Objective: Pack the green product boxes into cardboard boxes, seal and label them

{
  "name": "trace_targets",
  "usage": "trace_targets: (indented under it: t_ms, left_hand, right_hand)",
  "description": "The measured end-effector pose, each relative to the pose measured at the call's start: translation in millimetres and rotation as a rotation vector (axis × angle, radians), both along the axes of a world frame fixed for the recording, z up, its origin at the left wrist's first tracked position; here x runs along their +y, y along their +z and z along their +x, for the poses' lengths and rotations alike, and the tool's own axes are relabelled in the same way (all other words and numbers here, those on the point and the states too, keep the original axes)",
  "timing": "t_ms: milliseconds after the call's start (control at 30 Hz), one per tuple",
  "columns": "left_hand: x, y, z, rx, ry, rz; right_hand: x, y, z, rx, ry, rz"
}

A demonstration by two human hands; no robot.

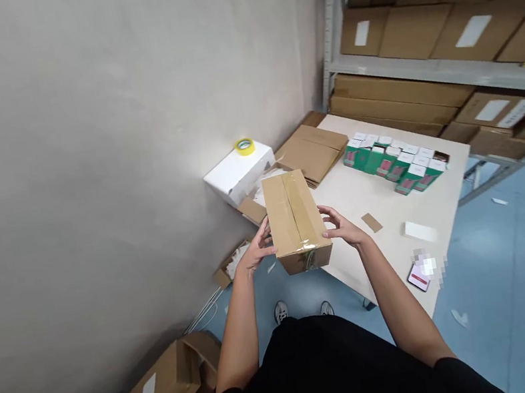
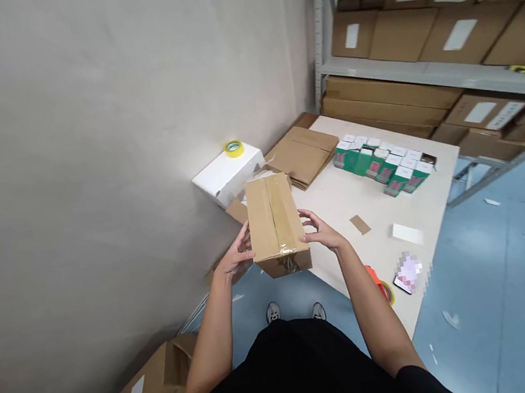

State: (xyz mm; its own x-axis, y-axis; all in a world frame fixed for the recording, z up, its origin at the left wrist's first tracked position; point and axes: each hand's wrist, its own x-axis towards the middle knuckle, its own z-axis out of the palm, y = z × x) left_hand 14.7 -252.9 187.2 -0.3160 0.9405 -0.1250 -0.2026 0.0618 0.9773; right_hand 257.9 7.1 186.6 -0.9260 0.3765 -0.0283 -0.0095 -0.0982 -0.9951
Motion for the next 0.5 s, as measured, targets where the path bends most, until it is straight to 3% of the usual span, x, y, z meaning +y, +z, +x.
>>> trace_targets:
  t_ms: [267,367,500]
  left_hand:
    - [-138,5.4,7,0.004,0.313,0.045]
    - [-198,2.9,15,-0.005,0.433,0.100]
    - [-287,-6.3,30,-0.016,0.631,0.119]
  right_hand:
    - [-75,19.8,-90,-0.002,0.331,0.026]
    - [-119,30.6,-124,-0.009,0.462,0.062]
    - [-199,38.8,-168,-0.037,0.617,0.093]
